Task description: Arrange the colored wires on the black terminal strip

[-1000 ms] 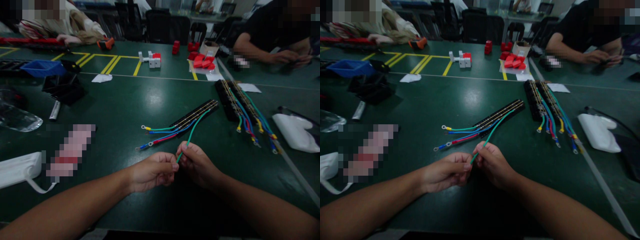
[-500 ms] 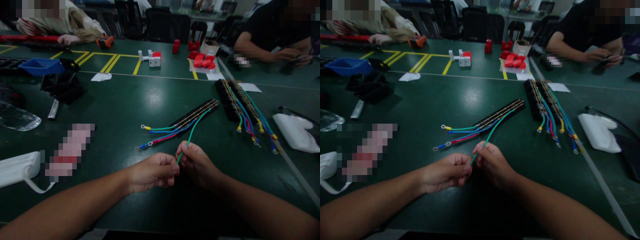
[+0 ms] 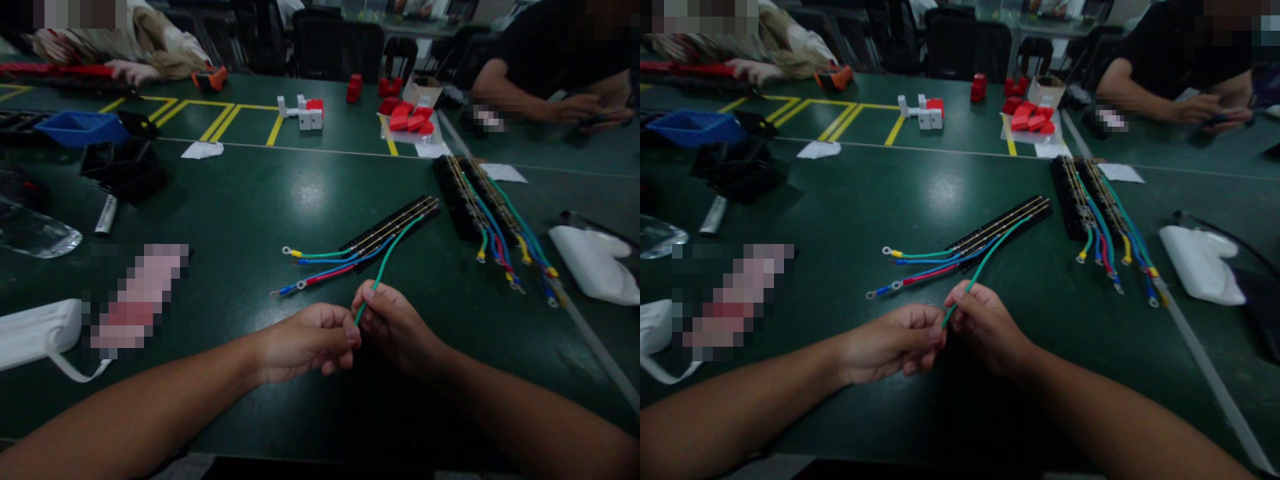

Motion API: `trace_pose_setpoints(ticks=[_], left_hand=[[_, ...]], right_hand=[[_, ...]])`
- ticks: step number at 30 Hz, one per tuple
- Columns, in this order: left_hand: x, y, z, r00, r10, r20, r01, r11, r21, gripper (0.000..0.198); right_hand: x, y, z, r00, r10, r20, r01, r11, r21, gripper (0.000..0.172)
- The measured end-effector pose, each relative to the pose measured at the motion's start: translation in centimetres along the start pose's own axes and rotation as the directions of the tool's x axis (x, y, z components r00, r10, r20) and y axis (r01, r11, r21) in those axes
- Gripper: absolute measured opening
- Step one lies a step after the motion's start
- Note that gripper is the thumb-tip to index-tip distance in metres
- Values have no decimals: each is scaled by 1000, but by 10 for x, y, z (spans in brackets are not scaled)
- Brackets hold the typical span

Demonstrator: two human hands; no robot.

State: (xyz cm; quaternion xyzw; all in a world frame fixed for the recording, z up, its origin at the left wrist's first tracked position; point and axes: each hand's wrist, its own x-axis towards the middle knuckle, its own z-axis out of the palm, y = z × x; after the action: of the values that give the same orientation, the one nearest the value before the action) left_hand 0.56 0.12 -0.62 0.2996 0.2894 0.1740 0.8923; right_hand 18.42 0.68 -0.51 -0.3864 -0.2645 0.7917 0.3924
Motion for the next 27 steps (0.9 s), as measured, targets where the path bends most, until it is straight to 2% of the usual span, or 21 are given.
trace_pose_setpoints(ticks=[3, 12, 20, 27], left_hand=[[0, 0, 1, 1000, 16, -24, -15, 1000, 23, 32], [0, 1, -2, 999, -40, 26, 41, 999, -26, 33], [0, -3, 0, 999, 26, -40, -26, 1000, 13, 31], [1, -1, 0, 1000, 11, -1, -11, 998, -69, 29]], right_hand=[[1, 1, -1, 1000, 4, 3, -4, 1000, 6, 26], [3, 1, -4, 999, 23, 40, -23, 1000, -6, 24], [3, 1, -4, 998, 31, 57, -31, 999, 6, 23], [3, 0, -3, 997, 32, 66, -33, 999, 16, 25]])
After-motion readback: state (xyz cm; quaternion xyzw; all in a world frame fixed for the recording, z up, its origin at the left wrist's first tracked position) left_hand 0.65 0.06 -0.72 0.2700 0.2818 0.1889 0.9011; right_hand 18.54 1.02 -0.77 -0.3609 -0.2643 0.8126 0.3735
